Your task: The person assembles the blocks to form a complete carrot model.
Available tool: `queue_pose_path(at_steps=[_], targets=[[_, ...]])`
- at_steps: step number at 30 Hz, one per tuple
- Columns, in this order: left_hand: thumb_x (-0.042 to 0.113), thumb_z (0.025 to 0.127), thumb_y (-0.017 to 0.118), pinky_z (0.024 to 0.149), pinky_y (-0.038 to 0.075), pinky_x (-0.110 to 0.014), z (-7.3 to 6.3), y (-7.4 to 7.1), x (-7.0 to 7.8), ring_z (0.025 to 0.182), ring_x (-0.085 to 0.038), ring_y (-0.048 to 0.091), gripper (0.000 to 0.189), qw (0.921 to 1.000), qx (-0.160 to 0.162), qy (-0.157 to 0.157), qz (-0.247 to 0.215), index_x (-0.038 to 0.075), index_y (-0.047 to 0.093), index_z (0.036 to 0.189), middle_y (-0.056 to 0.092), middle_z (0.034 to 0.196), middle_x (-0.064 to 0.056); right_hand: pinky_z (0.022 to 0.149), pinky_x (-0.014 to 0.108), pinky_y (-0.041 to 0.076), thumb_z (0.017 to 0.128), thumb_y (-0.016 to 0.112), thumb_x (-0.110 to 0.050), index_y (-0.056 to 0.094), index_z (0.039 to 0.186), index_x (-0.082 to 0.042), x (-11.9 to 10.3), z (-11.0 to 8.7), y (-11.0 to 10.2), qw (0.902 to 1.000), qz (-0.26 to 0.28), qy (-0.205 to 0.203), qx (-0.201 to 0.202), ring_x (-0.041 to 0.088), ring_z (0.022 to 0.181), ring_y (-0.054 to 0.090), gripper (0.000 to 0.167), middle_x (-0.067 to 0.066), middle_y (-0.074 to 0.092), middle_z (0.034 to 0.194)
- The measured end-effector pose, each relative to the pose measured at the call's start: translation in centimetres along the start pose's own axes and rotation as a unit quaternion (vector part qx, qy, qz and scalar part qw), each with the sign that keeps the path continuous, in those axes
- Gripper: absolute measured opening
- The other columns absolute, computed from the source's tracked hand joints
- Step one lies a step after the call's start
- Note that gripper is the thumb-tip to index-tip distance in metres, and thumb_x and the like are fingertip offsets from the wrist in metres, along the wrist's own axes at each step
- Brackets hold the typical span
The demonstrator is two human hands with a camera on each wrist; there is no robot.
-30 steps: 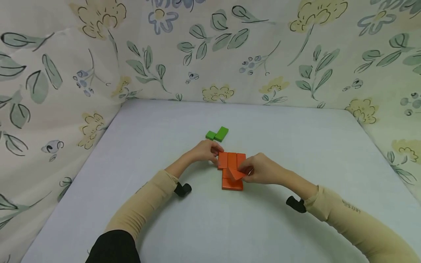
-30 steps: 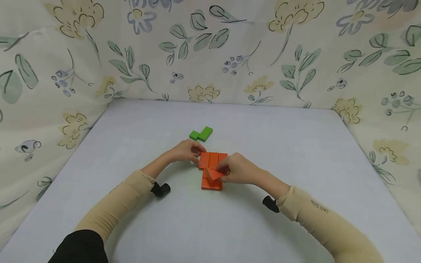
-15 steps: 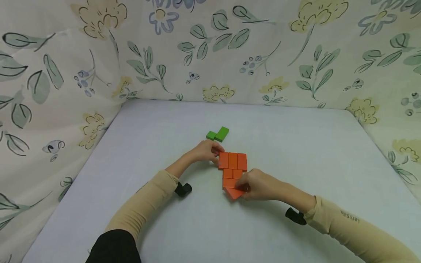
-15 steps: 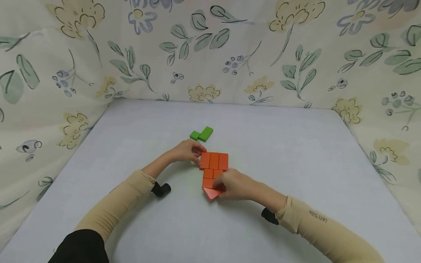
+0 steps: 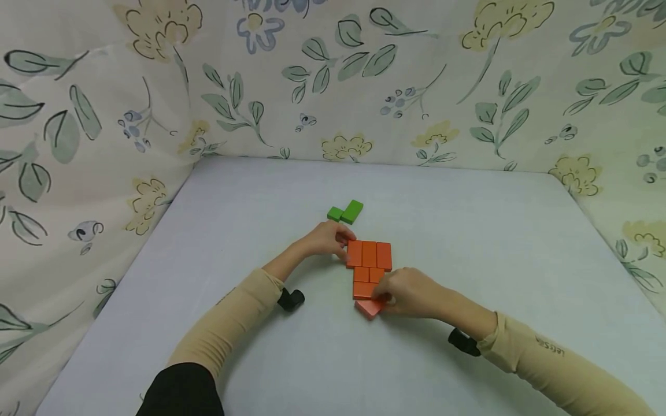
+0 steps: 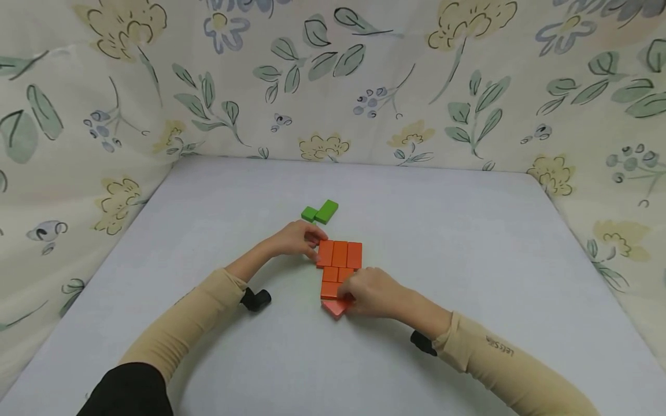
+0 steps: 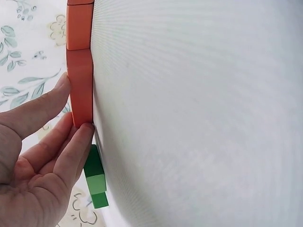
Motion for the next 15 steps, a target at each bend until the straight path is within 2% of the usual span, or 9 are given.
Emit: queue_pose_path(at_steps=[15], targets=[[0.004, 0.076, 0.081, 0.080, 0.048, -0.023, 0.10, 0.06, 0.02, 0.091, -0.014, 0.057, 0.045, 1.0000, -0.001, -0.008, -0.002, 0.001, 0.067, 0.119, 0.067, 0.108, -0.006, 0.054, 0.017, 0.038, 0.073, 0.080, -0.005, 0.071, 0.081, -0.012, 0.09, 0.30, -0.31, 0.9986, -0.043, 0.013, 0.027, 0.003, 0.058, 0.043, 0.014, -0.007, 0.055, 0.066]])
Point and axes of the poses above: each hand's wrist, its own z-axis towards the middle knuckle, its own y-axis out of the palm, x = y × z, the point moved 4 cm from there along z, towards the middle knuckle
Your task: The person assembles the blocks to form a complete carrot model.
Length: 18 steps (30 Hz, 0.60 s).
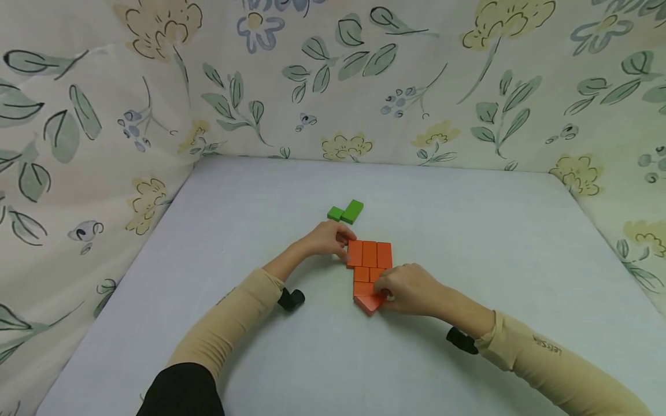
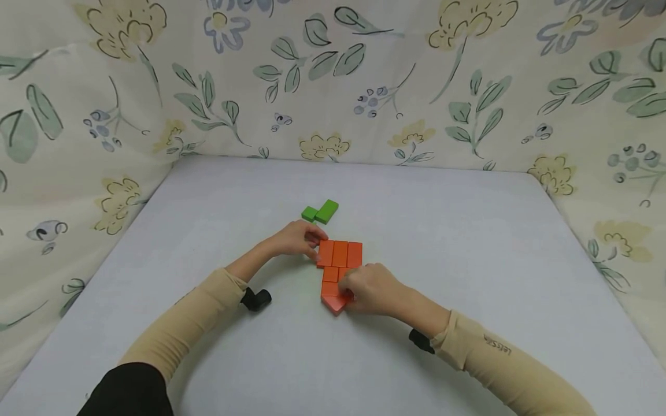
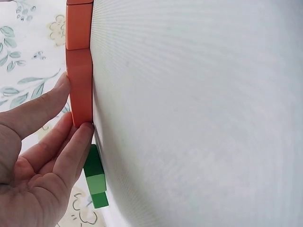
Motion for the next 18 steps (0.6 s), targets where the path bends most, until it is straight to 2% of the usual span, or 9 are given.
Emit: queue_pose_path(at_steps=[10, 18], targets=[[0.005, 0.076, 0.081, 0.081, 0.048, -0.024, 0.08, 0.03, -0.08, 0.093, -0.015, 0.058, 0.046, 1.0000, 0.001, -0.003, -0.004, 0.001, 0.067, 0.120, 0.067, 0.112, -0.007, 0.052, 0.017, 0.036, 0.073, 0.080, -0.005, 0.068, 0.078, -0.013, 0.04, 0.02, 0.17, 0.9999, -0.005, 0.000, 0.011, 0.003, 0.057, 0.041, 0.015, -0.007, 0.053, 0.065], [0.005, 0.076, 0.082, 0.080, 0.048, -0.024, 0.07, 0.01, -0.10, 0.091, -0.015, 0.057, 0.047, 1.0000, 0.003, -0.001, -0.002, 0.002, 0.067, 0.120, 0.067, 0.110, -0.007, 0.053, 0.018, 0.042, 0.073, 0.079, -0.006, 0.069, 0.080, -0.012, 0.10, -0.10, 0.12, 0.9998, -0.001, 0.018, -0.003, 0.004, 0.059, 0.048, 0.014, -0.006, 0.061, 0.072]])
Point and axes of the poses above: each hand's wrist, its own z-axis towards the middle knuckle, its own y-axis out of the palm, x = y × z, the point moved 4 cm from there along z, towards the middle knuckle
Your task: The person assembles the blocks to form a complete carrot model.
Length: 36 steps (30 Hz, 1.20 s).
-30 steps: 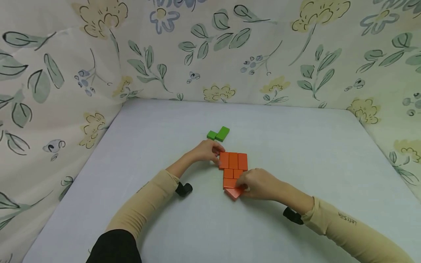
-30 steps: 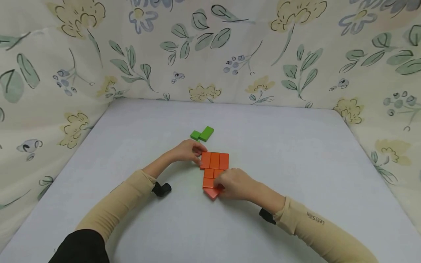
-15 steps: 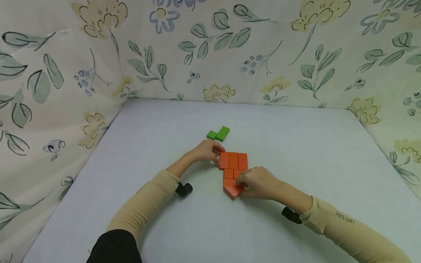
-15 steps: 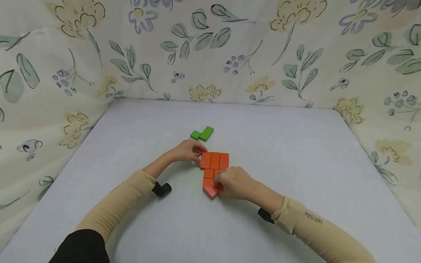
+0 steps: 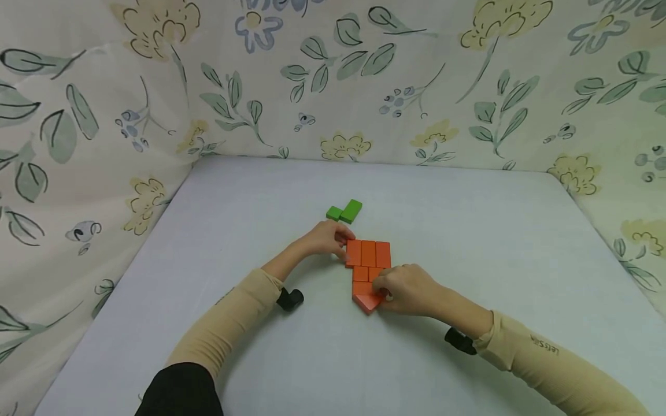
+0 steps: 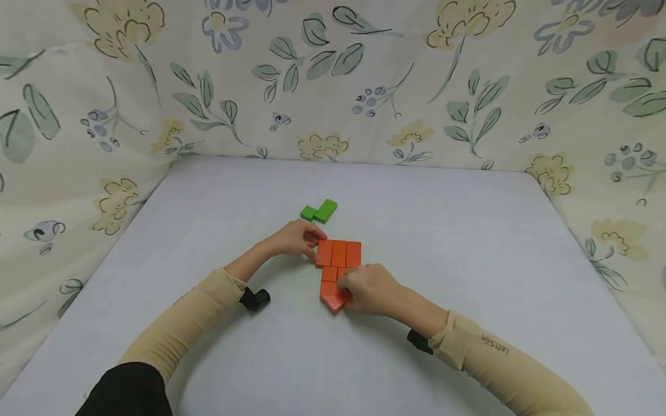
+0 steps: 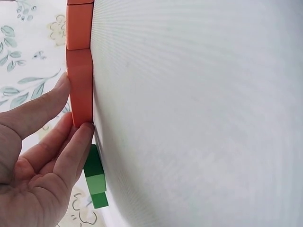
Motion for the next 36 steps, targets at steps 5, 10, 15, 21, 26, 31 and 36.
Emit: queue_pose_path(at_steps=[5, 10, 15, 21, 26, 31, 36], targets=[[0.005, 0.075, 0.083, 0.078, 0.048, -0.024, 0.1, -0.2, 0.0, 0.089, -0.015, 0.057, 0.047, 0.9999, 0.011, -0.004, 0.011, 0.001, 0.067, 0.119, 0.068, 0.104, -0.006, 0.063, 0.025, 0.050, 0.074, 0.083, -0.013, 0.073, 0.092, -0.008, 0.7, 0.7, -1.7, 0.9979, 0.012, 0.040, -0.049, 0.011, 0.072, 0.056, 0.021, -0.002, 0.065, 0.083], [0.002, 0.072, 0.083, 0.074, 0.047, -0.022, 0.1, -0.2, 0.3, 0.085, -0.014, 0.055, 0.045, 0.9990, 0.028, -0.028, 0.022, 0.001, 0.069, 0.116, 0.067, 0.096, -0.005, 0.075, 0.035, 0.053, 0.079, 0.078, -0.009, 0.073, 0.100, -0.003, 2.8, 3.2, -4.6, 0.9958, 0.064, 0.064, -0.011, 0.023, 0.086, 0.061, 0.022, 0.006, 0.065, 0.095], [-0.001, 0.073, 0.081, 0.072, 0.047, -0.022, 0.1, -0.1, 0.5, 0.085, -0.015, 0.055, 0.043, 0.9989, 0.027, -0.031, 0.021, 0.000, 0.069, 0.115, 0.066, 0.096, -0.006, 0.087, 0.042, 0.052, 0.087, 0.070, -0.005, 0.071, 0.107, 0.002, 6.4, 6.3, -4.9, 0.9917, 0.074, 0.105, 0.009, 0.033, 0.100, 0.062, 0.021, 0.014, 0.066, 0.108], [0.000, 0.073, 0.083, 0.076, 0.049, -0.024, 0.1, -0.3, 0.3, 0.086, -0.016, 0.057, 0.043, 0.9992, 0.023, -0.025, 0.020, -0.001, 0.070, 0.114, 0.069, 0.099, -0.008, 0.100, 0.047, 0.043, 0.090, 0.063, 0.003, 0.061, 0.125, 0.006, 9.7, 9.8, -3.8, 0.9899, 0.019, 0.138, -0.025, 0.036, 0.118, 0.055, 0.034, 0.022, 0.059, 0.127], [0.000, 0.072, 0.084, 0.074, 0.048, -0.022, 0.0, -0.3, 0.1, 0.085, -0.014, 0.057, 0.043, 0.9994, 0.019, -0.026, 0.011, -0.001, 0.070, 0.113, 0.068, 0.097, -0.007, 0.108, 0.046, 0.034, 0.091, 0.054, 0.012, 0.051, 0.136, 0.005, 10.9, 12.3, -2.7, 0.9874, 0.023, 0.146, -0.056, 0.036, 0.131, 0.044, 0.045, 0.022, 0.050, 0.140], [-0.001, 0.072, 0.083, 0.074, 0.049, -0.022, -0.1, 0.0, 0.2, 0.085, -0.015, 0.057, 0.042, 0.9994, 0.021, -0.028, 0.002, -0.001, 0.070, 0.112, 0.068, 0.097, -0.007, 0.112, 0.044, 0.029, 0.089, 0.044, 0.017, 0.050, 0.138, 0.005, 11.3, 13.6, -2.0, 0.9849, 0.042, 0.151, -0.073, 0.034, 0.134, 0.041, 0.050, 0.020, 0.048, 0.142], [-0.002, 0.073, 0.082, 0.075, 0.049, -0.023, 0.1, 0.1, 0.6, 0.086, -0.016, 0.057, 0.042, 0.9994, 0.023, -0.025, 0.002, -0.001, 0.070, 0.113, 0.068, 0.098, -0.008, 0.108, 0.043, 0.035, 0.092, 0.043, 0.014, 0.056, 0.132, 0.005, 11.4, 13.7, -2.0, 0.9832, 0.013, 0.166, -0.075, 0.033, 0.126, 0.049, 0.044, 0.020, 0.056, 0.133]])
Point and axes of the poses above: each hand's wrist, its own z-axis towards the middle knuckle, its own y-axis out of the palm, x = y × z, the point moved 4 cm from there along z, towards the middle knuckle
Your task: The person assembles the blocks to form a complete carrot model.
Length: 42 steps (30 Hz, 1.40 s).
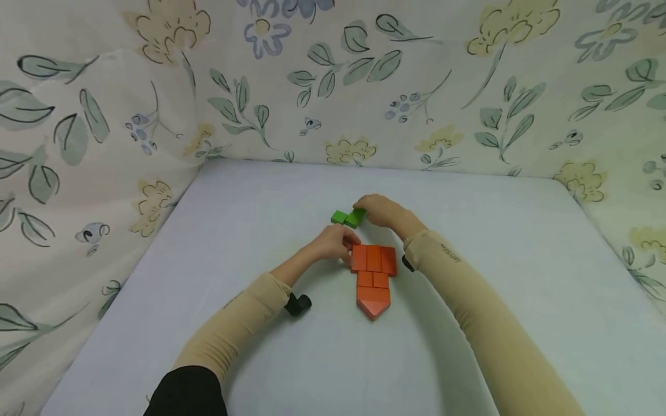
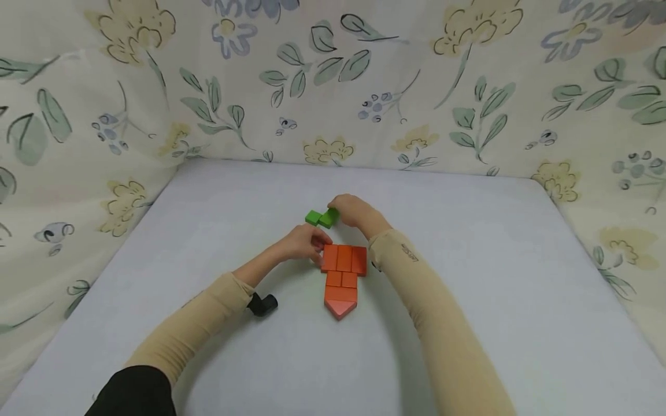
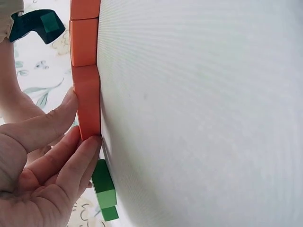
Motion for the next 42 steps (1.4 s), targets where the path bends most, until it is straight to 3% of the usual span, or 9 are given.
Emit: queue_pose_path(at_steps=[7, 17, 28, 34, 42], targets=[[-0.003, 0.072, 0.082, 0.071, 0.047, -0.022, -0.2, -0.2, 0.3, 0.083, -0.015, 0.055, 0.042, 1.0000, 0.003, 0.001, -0.002, -0.002, 0.069, 0.113, 0.067, 0.095, -0.008, 0.097, 0.040, 0.046, 0.087, 0.056, 0.012, 0.066, 0.118, 0.005, 0.0, -0.2, 0.0, 0.9991, -0.037, -0.002, 0.022, 0.029, 0.105, 0.058, 0.034, 0.018, 0.061, 0.115], [-0.003, 0.071, 0.082, 0.069, 0.045, -0.021, 0.0, -0.1, 0.2, 0.082, -0.015, 0.052, 0.044, 1.0000, 0.000, 0.003, 0.002, -0.002, 0.069, 0.113, 0.065, 0.091, -0.006, 0.085, 0.039, 0.049, 0.082, 0.068, -0.001, 0.070, 0.107, 0.005, 0.1, -0.8, -0.5, 1.0000, 0.002, -0.009, 0.000, 0.025, 0.087, 0.054, 0.026, 0.015, 0.067, 0.099], [-0.004, 0.073, 0.080, 0.067, 0.044, -0.021, -0.2, 0.2, 0.0, 0.080, -0.014, 0.051, 0.044, 1.0000, 0.001, 0.003, -0.008, -0.001, 0.068, 0.115, 0.063, 0.090, -0.006, 0.074, 0.037, 0.049, 0.080, 0.073, -0.009, 0.073, 0.099, 0.003, 1.2, -4.1, -0.6, 0.9980, 0.028, -0.042, 0.036, 0.021, 0.077, 0.054, 0.023, 0.008, 0.067, 0.085], [-0.002, 0.073, 0.081, 0.064, 0.044, -0.021, -0.3, 0.1, 0.2, 0.079, -0.014, 0.051, 0.044, 0.9999, 0.001, 0.012, 0.004, -0.002, 0.068, 0.115, 0.064, 0.091, -0.007, 0.066, 0.032, 0.048, 0.080, 0.075, -0.012, 0.074, 0.096, 0.001, 1.6, -5.5, -0.1, 0.9969, 0.047, -0.052, 0.034, 0.019, 0.072, 0.053, 0.021, 0.005, 0.065, 0.078], [-0.001, 0.073, 0.083, 0.081, 0.051, -0.025, -0.2, 0.1, 0.0, 0.095, -0.020, 0.062, 0.048, 0.9999, 0.010, -0.006, -0.002, -0.003, 0.064, 0.116, 0.067, 0.105, -0.012, 0.070, 0.032, 0.050, 0.082, 0.076, -0.013, 0.074, 0.097, 0.001, 2.0, -5.9, 0.5, 0.9969, 0.067, -0.039, 0.016, 0.018, 0.074, 0.054, 0.021, 0.005, 0.067, 0.082]])
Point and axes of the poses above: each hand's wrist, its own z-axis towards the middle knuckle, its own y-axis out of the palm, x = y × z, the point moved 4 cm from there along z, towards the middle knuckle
